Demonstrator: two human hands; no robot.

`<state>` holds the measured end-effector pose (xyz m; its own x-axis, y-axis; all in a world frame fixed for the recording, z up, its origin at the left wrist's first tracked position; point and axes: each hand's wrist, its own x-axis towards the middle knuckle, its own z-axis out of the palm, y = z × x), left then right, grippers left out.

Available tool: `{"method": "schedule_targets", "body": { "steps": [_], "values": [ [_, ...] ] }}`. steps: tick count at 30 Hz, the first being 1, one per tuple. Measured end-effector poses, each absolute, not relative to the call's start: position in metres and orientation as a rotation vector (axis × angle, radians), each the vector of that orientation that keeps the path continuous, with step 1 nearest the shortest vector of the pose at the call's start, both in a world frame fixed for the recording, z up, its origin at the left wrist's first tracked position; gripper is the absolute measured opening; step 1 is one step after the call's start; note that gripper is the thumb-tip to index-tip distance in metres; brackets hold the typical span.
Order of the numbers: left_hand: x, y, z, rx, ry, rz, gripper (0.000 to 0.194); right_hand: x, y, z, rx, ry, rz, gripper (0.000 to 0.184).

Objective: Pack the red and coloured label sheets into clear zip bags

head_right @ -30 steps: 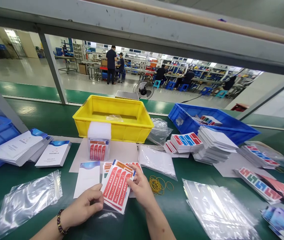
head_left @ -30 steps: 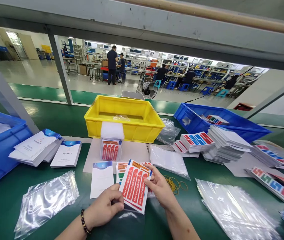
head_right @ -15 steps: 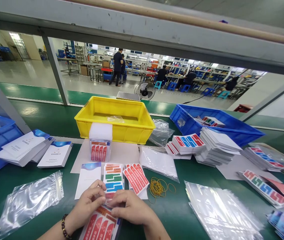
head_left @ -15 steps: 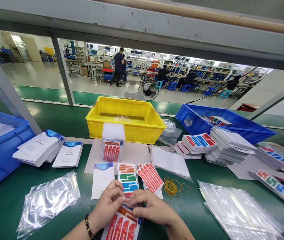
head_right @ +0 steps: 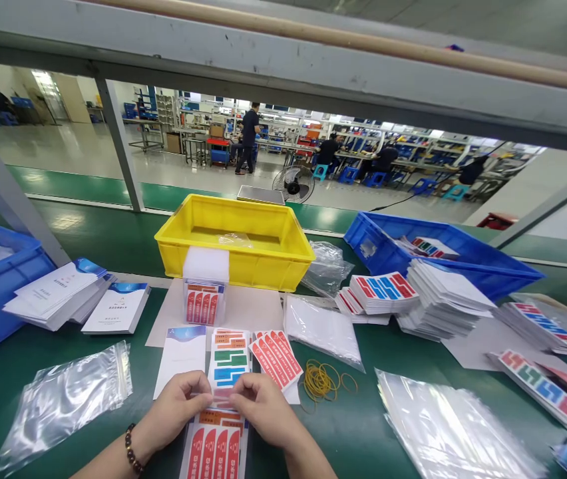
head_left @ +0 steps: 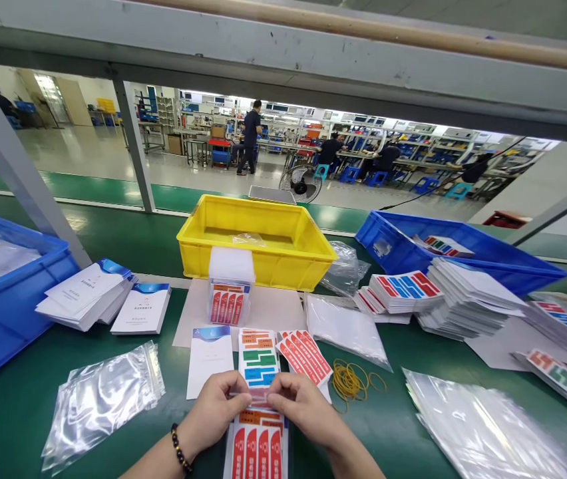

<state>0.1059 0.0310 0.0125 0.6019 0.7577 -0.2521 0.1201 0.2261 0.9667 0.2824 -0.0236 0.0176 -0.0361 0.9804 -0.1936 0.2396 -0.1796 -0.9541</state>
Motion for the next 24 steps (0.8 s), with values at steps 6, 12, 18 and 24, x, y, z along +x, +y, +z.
{"method": "schedule_targets", "body": {
  "steps": [6,12,18,24],
  "values": [
    [0.109,0.027,0.007,1.278,0.871,0.54,0.013,0.272,-0.023,0.02,-1.549,-1.412,1.212,0.023],
    [0.111,0.02,0.0,1.305,0.895,0.538,0.011,0.264,-0.025,0.014,-1.588,-1.613,1.139,0.026],
    [0.11,0.021,-0.001,1.397,0.86,0.516,0.011,0.262,-0.027,0.014,-1.551,-1.733,1.054,0.025],
    [0.093,0.019,0.027,1.673,0.867,0.52,0.011,0.265,-0.03,0.018,-1.507,-1.878,0.987,0.025]
  ]
}}
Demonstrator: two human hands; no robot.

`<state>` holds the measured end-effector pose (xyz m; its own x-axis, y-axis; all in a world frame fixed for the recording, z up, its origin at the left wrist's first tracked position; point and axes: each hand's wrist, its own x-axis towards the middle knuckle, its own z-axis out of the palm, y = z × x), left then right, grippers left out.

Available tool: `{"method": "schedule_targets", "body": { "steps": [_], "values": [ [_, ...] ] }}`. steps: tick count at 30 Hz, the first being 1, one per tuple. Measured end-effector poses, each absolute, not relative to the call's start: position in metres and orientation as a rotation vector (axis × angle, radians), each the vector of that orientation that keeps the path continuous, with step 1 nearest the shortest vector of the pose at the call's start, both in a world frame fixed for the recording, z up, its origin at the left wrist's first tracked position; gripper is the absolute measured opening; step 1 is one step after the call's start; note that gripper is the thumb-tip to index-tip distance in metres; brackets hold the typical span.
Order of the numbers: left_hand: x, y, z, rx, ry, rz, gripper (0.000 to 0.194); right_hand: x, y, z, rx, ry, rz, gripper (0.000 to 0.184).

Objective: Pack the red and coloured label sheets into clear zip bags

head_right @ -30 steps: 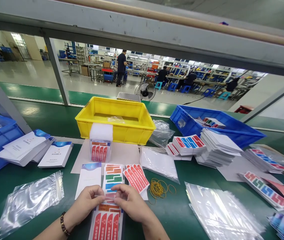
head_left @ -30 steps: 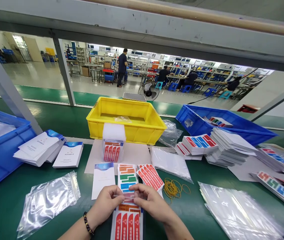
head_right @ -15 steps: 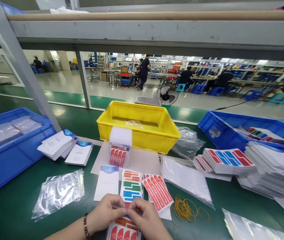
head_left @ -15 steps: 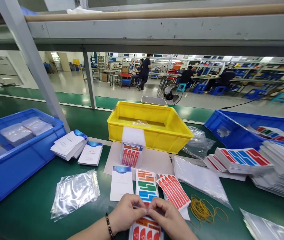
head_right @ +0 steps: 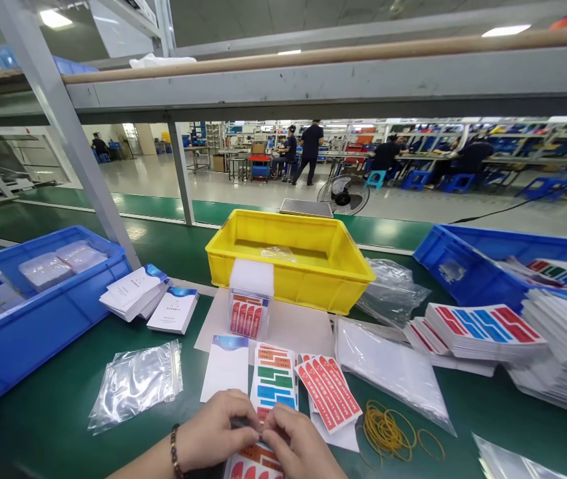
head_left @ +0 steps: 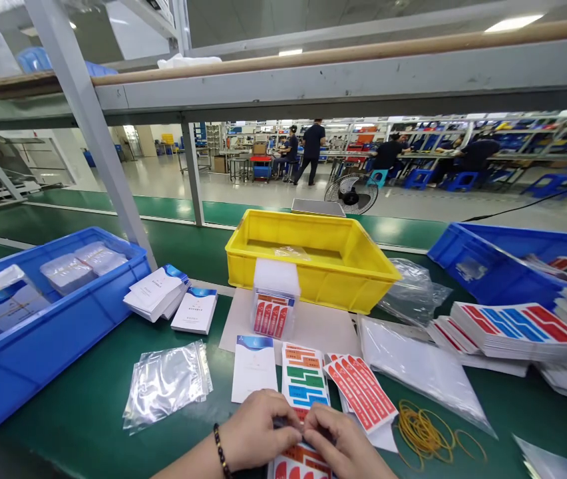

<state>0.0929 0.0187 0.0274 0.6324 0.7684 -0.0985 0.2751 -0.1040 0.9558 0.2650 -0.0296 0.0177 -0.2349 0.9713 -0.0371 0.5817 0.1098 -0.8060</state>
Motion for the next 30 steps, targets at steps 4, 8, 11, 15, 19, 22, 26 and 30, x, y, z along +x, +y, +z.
{"method": "schedule_targets", "body": {
  "steps": [4,8,11,15,19,22,26,30],
  "values": [
    [0.053,0.023,0.053,1.999,1.256,0.492,0.015,0.27,-0.029,0.015,-1.51,-1.936,0.811,0.018],
    [-0.002,0.037,0.053,2.02,1.8,0.204,0.03,0.273,-0.028,0.01,-1.513,-1.895,0.637,0.015],
    [-0.034,0.046,0.041,1.972,1.927,0.044,0.022,0.272,-0.028,0.007,-1.505,-1.844,0.604,0.02],
    [-0.045,0.046,0.035,1.999,1.909,-0.032,0.019,0.265,-0.028,0.007,-1.481,-1.792,0.631,0.024],
    [-0.023,0.027,0.042,2.041,1.832,0.027,0.027,0.248,-0.031,0.011,-1.321,-1.801,0.821,0.032],
    [0.008,0.004,0.041,2.099,1.642,0.109,0.029,0.23,-0.033,0.007,-1.201,-1.795,1.059,0.033],
    [0.045,-0.018,0.029,2.099,1.306,0.074,0.023,0.216,-0.036,-0.015,-1.321,-1.744,1.158,0.03],
    [0.064,-0.02,0.017,1.786,1.238,0.353,0.025,0.22,-0.04,-0.037,-1.299,-2.036,0.569,0.032]
  ]
}}
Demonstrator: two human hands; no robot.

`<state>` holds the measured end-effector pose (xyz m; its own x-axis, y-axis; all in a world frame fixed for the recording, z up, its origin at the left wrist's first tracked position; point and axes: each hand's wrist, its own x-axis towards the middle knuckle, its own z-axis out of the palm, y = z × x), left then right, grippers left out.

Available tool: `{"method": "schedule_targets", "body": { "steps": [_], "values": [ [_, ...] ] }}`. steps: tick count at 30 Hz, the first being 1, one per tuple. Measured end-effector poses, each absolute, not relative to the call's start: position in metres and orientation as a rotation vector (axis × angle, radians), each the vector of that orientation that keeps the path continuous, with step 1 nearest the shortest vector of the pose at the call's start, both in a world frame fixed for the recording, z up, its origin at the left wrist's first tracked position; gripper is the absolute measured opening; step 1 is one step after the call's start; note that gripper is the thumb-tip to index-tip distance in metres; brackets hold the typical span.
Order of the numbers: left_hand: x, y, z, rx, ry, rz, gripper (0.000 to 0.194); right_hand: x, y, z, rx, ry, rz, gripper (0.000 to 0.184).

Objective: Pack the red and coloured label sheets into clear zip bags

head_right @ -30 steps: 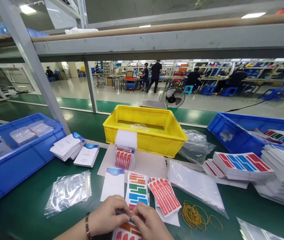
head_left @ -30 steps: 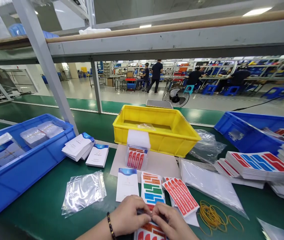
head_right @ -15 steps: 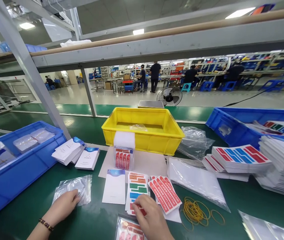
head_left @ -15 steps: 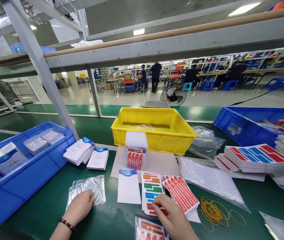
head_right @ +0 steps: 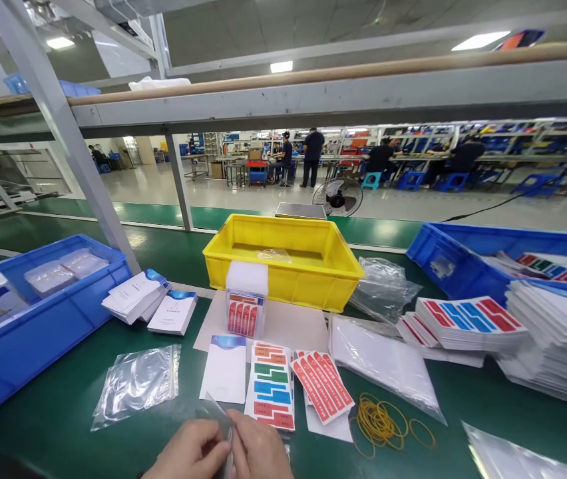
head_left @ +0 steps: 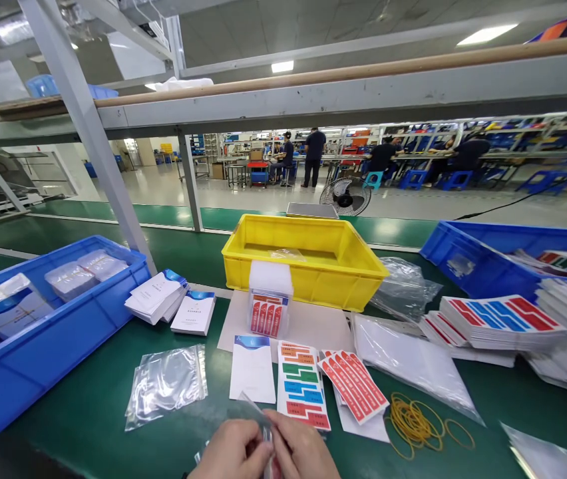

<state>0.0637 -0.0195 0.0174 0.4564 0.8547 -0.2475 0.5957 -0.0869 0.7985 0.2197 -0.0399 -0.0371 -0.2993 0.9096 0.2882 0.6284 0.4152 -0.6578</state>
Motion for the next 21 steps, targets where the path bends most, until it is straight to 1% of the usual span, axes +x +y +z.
{"method": "schedule_targets", "body": {
  "steps": [3,5,8,10,12,13,14,17,21],
  "values": [
    [0.068,-0.015,0.01,1.467,1.221,0.559,0.034,0.223,-0.042,-0.047,-1.172,-2.174,0.163,0.038],
    [0.07,-0.013,0.004,1.365,1.242,0.574,0.041,0.221,-0.042,-0.047,-1.132,-2.211,0.07,0.041],
    [0.074,-0.013,-0.003,1.311,1.269,0.579,0.044,0.218,-0.043,-0.037,-1.133,-2.194,0.139,0.04],
    [0.075,-0.014,-0.007,1.305,1.259,0.595,0.043,0.216,-0.042,-0.027,-1.194,-2.155,0.315,0.031],
    [0.075,-0.015,-0.009,1.328,1.235,0.606,0.041,0.217,-0.042,-0.019,-1.285,-2.109,0.485,0.016],
    [0.075,-0.016,-0.009,1.352,1.222,0.609,0.04,0.217,-0.041,-0.016,-1.324,-2.094,0.537,0.012],
    [0.074,-0.017,-0.009,1.381,1.214,0.61,0.039,0.218,-0.041,-0.015,-1.354,-2.086,0.56,0.014],
    [0.072,-0.02,-0.007,1.489,1.211,0.607,0.036,0.218,-0.042,-0.018,-1.379,-2.128,0.487,0.024],
    [0.072,-0.024,-0.005,1.562,1.25,0.582,0.03,0.216,-0.043,-0.027,-1.384,-2.15,0.134,0.023]
  ]
}}
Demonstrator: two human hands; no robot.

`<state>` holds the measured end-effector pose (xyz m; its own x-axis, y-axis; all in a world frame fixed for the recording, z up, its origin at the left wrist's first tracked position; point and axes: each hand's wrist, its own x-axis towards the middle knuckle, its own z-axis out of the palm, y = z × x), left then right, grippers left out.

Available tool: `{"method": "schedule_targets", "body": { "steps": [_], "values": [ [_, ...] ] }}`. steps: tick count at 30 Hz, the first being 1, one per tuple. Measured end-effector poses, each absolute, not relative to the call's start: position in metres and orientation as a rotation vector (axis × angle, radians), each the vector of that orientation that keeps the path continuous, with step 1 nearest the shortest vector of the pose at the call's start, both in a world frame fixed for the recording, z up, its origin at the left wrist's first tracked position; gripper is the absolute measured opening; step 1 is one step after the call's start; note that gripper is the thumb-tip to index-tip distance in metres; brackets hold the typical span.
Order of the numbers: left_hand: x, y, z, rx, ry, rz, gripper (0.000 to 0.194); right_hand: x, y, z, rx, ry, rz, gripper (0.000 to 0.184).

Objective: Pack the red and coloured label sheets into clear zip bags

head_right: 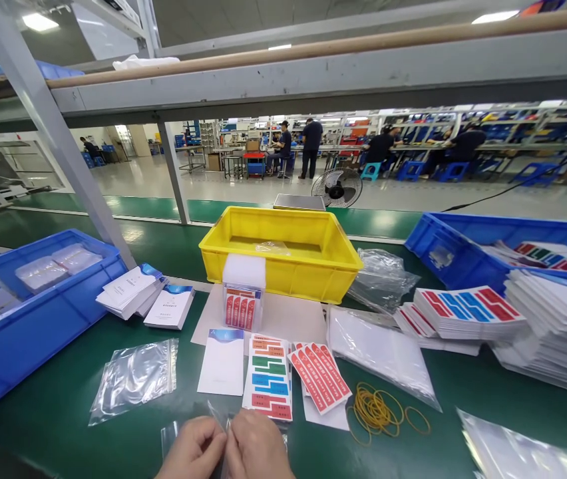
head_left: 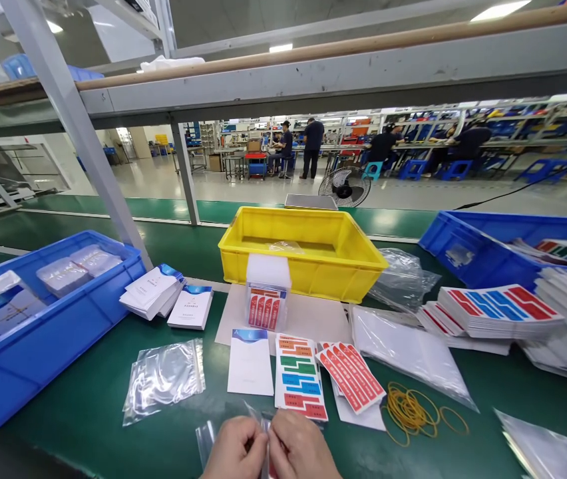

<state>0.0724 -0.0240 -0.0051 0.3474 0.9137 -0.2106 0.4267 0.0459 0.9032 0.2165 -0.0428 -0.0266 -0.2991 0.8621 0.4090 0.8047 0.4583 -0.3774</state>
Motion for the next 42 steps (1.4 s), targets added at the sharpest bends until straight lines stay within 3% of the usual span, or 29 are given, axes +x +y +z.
{"method": "schedule_targets", "body": {
  "steps": [4,7,11,16,19,21,25,27,31,36,39,42],
  "values": [
    [0.077,-0.025,-0.008,1.519,1.265,0.562,0.031,0.219,-0.042,-0.024,-1.405,-1.989,-0.142,0.025],
    [0.075,-0.022,-0.008,1.462,1.288,0.595,0.031,0.218,-0.044,-0.019,-1.283,-2.033,-0.152,0.014],
    [0.062,-0.017,0.004,1.429,1.3,0.605,0.031,0.216,-0.046,-0.018,-1.159,-2.197,-0.08,0.013],
    [0.044,-0.016,0.04,2.115,0.991,0.799,0.014,0.221,-0.045,-0.013,-1.049,-2.159,0.412,0.02],
    [0.037,-0.012,0.056,2.506,0.765,0.541,0.016,0.227,-0.045,-0.008,-1.027,-2.127,0.711,0.018],
    [0.031,-0.008,0.061,2.541,0.833,0.379,0.007,0.23,-0.045,-0.005,-1.101,-2.16,0.814,0.013],
    [0.015,-0.001,0.061,2.44,1.022,0.215,0.016,0.232,-0.045,0.005,-1.142,-2.249,0.882,0.013],
    [0.009,-0.002,0.057,2.34,1.061,0.196,0.018,0.23,-0.041,0.011,-1.08,-2.265,0.817,0.009],
    [0.007,-0.01,0.042,2.092,1.131,0.222,0.022,0.217,-0.02,0.018,-1.228,-2.401,0.421,0.035],
    [0.01,-0.021,0.023,1.848,1.149,0.268,0.023,0.193,0.009,0.013,-1.532,-2.668,0.035,0.052],
    [0.008,-0.024,0.017,1.706,1.164,0.311,0.022,0.186,0.014,0.008,-1.49,-2.714,-0.105,0.048],
    [0.006,-0.025,0.011,1.535,1.135,0.399,0.027,0.189,0.018,0.004,-1.415,-2.731,-0.152,0.028]
  ]
}}
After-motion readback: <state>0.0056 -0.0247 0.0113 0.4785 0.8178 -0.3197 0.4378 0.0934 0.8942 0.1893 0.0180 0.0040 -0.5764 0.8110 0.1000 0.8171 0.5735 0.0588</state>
